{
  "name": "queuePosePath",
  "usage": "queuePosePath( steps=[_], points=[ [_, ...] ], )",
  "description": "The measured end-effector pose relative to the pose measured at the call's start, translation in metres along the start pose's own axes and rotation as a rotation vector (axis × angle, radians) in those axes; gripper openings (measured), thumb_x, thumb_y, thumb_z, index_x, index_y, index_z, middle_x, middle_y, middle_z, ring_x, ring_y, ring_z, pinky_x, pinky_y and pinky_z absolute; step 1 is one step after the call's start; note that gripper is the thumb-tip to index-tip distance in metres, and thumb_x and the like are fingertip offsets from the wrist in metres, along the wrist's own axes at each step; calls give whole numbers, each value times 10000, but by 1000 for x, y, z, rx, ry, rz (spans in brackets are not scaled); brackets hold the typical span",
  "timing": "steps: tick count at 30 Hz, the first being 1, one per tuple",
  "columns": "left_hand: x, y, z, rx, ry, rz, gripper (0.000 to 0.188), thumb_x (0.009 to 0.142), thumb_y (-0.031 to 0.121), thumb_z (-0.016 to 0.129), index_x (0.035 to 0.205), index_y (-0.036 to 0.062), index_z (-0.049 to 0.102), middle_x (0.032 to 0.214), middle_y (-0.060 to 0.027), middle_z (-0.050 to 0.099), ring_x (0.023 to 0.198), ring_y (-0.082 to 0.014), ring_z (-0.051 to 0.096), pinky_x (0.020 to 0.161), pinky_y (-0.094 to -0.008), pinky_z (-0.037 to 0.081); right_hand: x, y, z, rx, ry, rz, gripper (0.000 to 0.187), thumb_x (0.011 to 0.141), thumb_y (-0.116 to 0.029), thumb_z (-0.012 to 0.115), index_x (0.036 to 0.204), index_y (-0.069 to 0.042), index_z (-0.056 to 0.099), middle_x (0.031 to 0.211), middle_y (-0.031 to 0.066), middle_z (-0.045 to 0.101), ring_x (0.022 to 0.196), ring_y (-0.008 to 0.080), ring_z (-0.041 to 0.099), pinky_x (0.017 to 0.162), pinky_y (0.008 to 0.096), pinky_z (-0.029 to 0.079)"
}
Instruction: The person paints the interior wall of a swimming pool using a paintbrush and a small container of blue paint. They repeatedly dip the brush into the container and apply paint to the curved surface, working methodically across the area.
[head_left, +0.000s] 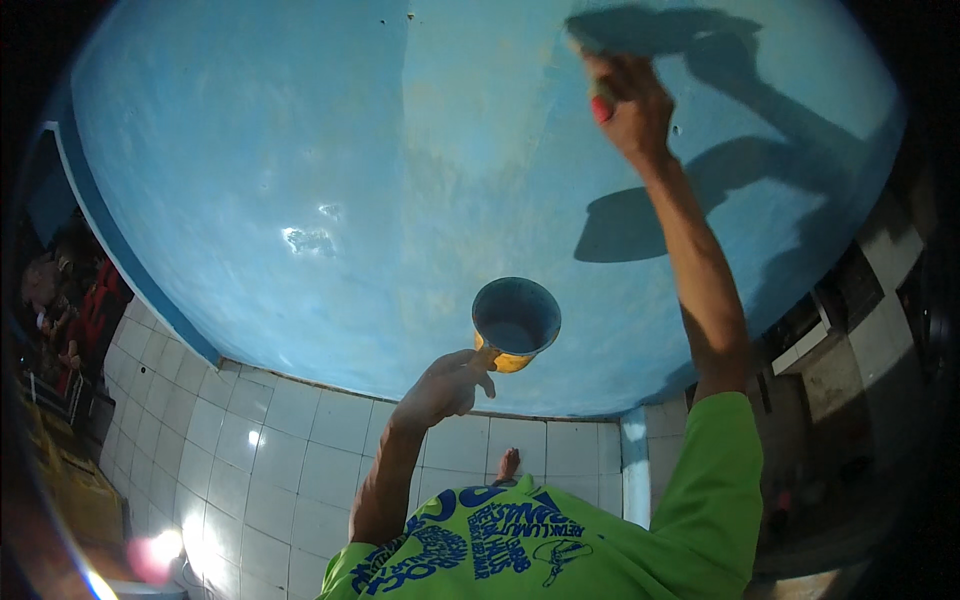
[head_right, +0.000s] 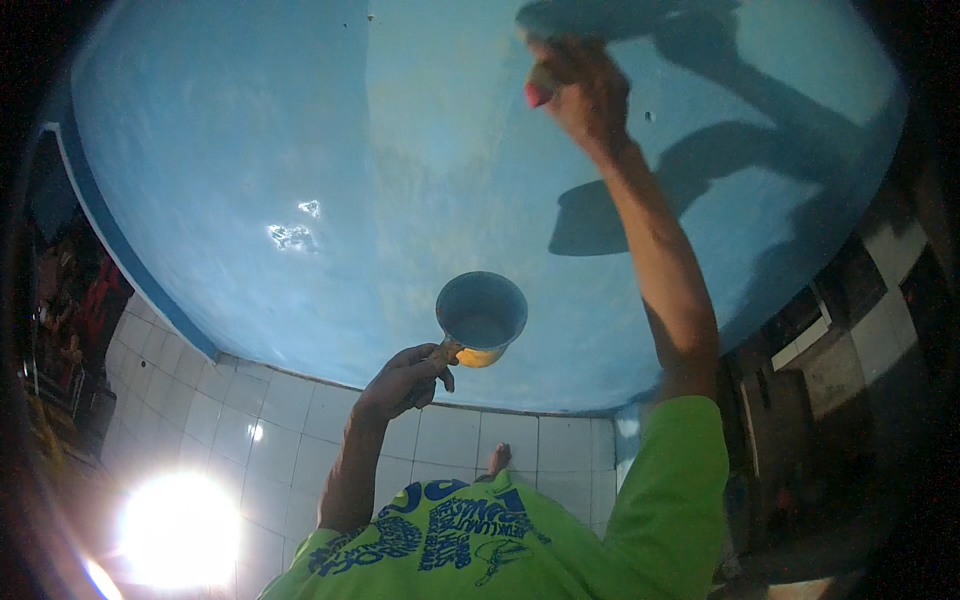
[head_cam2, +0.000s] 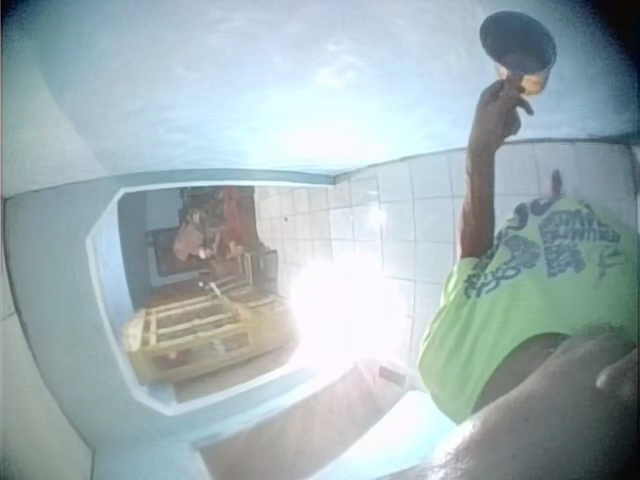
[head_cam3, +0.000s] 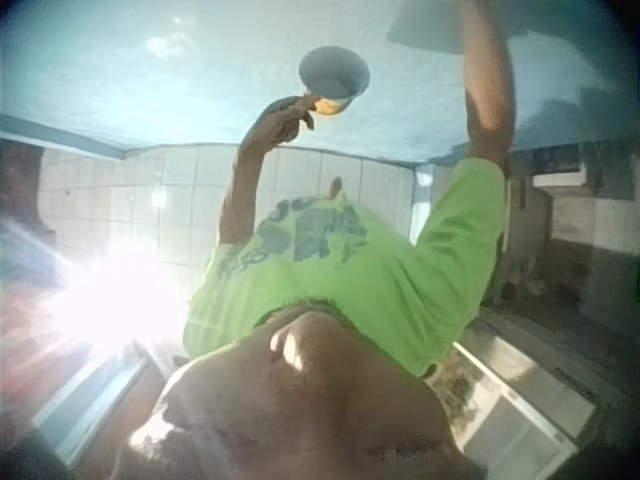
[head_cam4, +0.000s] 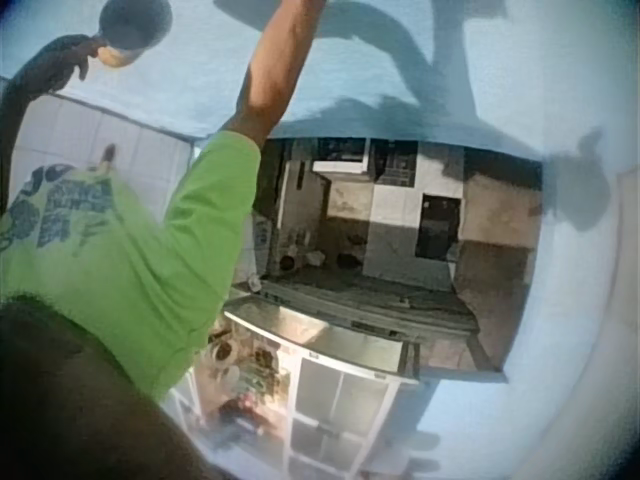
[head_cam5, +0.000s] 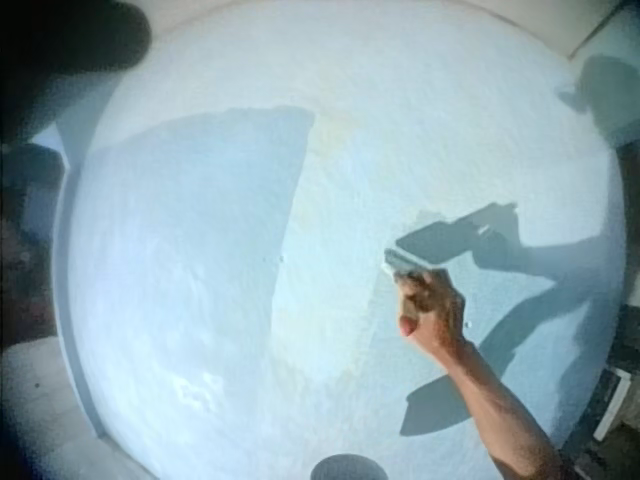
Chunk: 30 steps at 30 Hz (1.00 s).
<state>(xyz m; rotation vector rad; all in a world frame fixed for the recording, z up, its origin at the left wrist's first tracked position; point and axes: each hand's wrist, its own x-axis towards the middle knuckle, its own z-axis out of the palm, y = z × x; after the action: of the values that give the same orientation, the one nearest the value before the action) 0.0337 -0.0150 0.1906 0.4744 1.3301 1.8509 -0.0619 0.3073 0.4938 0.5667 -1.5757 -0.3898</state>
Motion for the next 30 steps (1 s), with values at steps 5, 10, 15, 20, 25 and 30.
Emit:
queuePosePath(
  steps=[5,10,15,20,25,30],
  points=[
    [-5,-4,-1,-27,-2,-52,370,1041,272,604,1204,-59,584,866,-134,682,462,-45,484,404,-196,396,-123,-83,-4,276,-199,-85,503,794,-119,775,1274,-231,672,1116,67,659,992,288,671,804,413,592],
    [-11,-25,-6,-21,-10,-72,336,1043,263,603,1201,-33,597,854,-130,685,454,-56,483,398,-206,385,-185,-117,-36,519,-501,149,336,872,-30,682,1182,-153,724,919,77,695,808,267,671,713,372,580],
    [-2,-17,-1,5,28,-32,542,1008,429,629,1154,-92,601,796,-97,664,421,-32,404,369,-202,315,-121,24,-46,443,-469,261,284,974,-220,695,1222,-81,696,1123,91,743,1017,247,720,885,395,584],
    [9,-18,-1,-11,13,-14,515,1018,403,617,1158,-92,592,803,-113,670,419,-36,409,366,-205,325,11,89,-48,156,-308,99,287,963,-110,685,1246,-153,704,1131,58,723,994,233,690,835,346,578],
    [18,-13,0,-21,-28,35,481,1012,374,619,1157,-84,595,813,-115,674,413,-42,419,364,-204,338,-27,28,2,-185,-38,-272,558,789,-139,783,1327,-257,691,1233,40,656,1012,299,640,846,429,568],
    [22,-9,2,-8,-66,32,533,1012,420,617,1164,-91,598,821,-109,672,430,-41,439,367,-203,349,-150,-75,20,152,-135,-296,389,809,-142,755,1190,-207,721,1116,-3,652,1025,260,651,820,387,590]
  ],
)
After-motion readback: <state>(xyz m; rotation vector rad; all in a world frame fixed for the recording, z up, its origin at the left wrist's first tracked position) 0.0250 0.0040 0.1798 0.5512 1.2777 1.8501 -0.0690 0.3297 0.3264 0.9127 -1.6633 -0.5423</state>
